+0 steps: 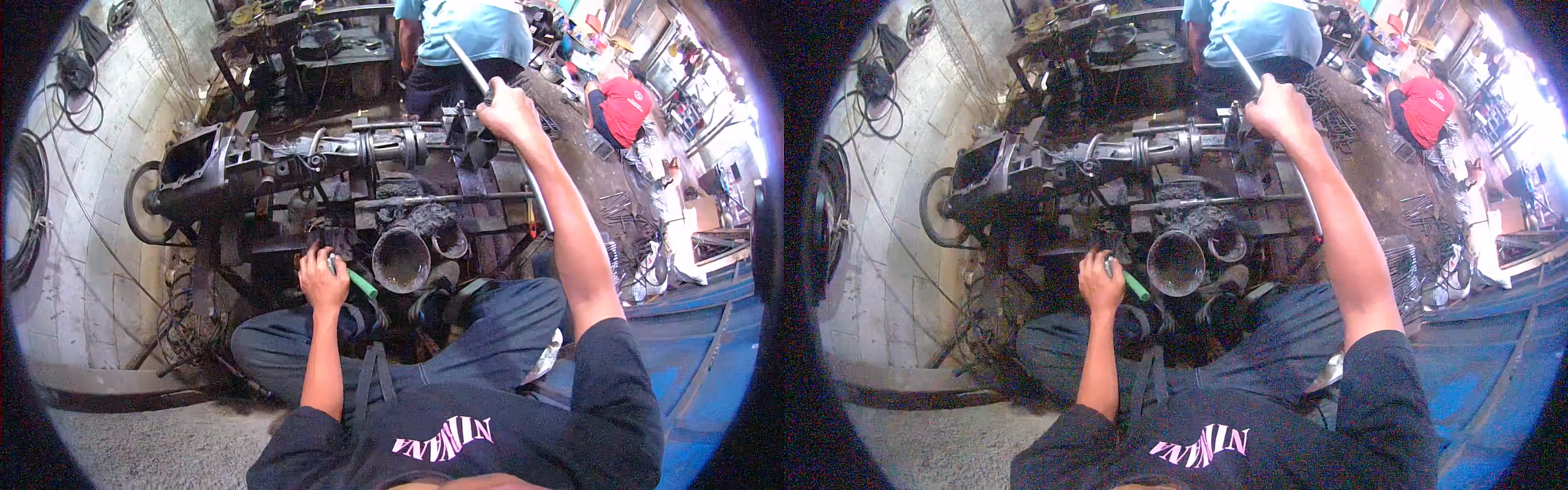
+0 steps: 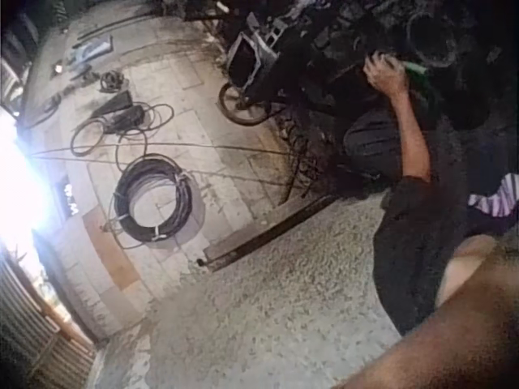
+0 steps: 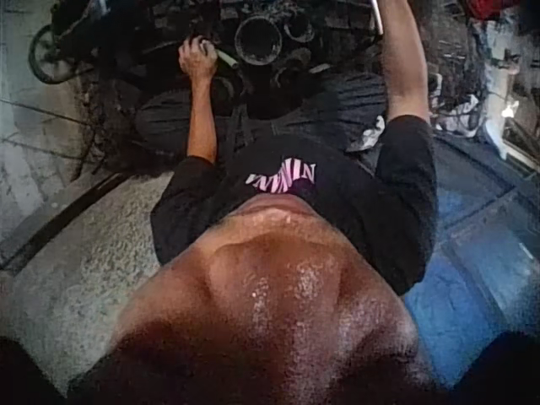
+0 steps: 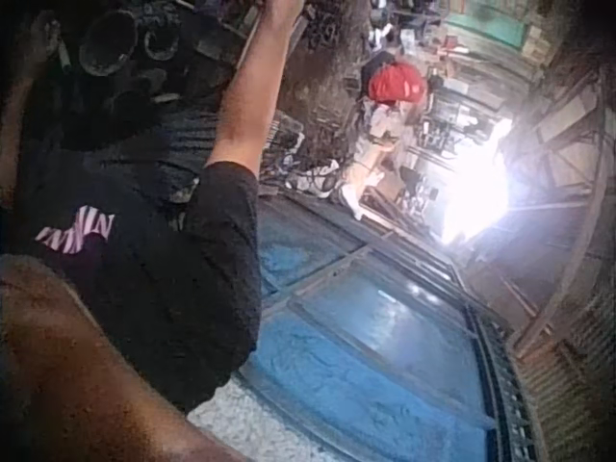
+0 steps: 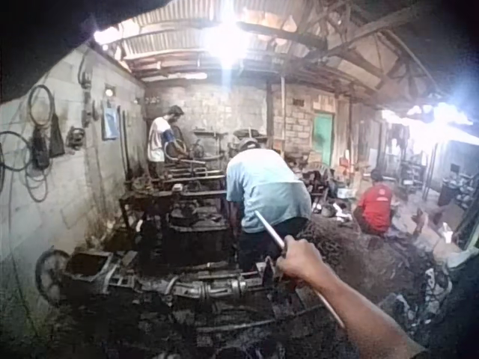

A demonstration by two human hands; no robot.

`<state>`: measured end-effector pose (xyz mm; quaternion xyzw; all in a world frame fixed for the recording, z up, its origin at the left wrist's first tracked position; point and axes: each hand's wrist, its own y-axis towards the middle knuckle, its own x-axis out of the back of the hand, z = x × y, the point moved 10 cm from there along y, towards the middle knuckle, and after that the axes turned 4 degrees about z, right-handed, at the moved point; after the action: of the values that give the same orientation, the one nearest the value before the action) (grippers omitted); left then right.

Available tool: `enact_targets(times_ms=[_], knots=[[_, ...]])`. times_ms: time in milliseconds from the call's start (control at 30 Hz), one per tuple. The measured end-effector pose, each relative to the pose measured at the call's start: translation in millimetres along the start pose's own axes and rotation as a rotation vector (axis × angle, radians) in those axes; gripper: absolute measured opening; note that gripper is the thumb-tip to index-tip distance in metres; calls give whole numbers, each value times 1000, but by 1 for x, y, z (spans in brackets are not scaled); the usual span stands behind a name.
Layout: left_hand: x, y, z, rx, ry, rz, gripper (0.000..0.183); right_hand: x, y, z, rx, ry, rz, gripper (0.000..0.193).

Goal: Using a manually operated lathe or machining tool to shape a metal rod while seated on the floor.

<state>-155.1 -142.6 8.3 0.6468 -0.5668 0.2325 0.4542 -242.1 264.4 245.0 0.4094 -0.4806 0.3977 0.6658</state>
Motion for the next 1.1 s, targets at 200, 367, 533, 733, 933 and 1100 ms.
enact_targets(times_ms=[200, 367, 533, 733, 933, 1100], knots=[[-1, -1, 2, 5, 3, -13, 24, 4, -1, -8, -18, 79, -19, 51], [-4, -1, -1, 7, 13, -11, 23, 4, -4, -13, -24, 75, -13, 51], [-4, -3, -1, -4, 32, -20, 22, 5, -11, -6, -15, 65, -9, 49], [-4, -2, 1, 5, 7, -15, 22, 5, -15, -3, -49, 35, 1, 48], [-4, -2, 2, -6, 3, -7, 23, 6, -15, -4, -32, -8, 38, 48], [-4, -4, 4, -22, 9, -41, 23, 7, -16, 0, 4, -13, -11, 51]])
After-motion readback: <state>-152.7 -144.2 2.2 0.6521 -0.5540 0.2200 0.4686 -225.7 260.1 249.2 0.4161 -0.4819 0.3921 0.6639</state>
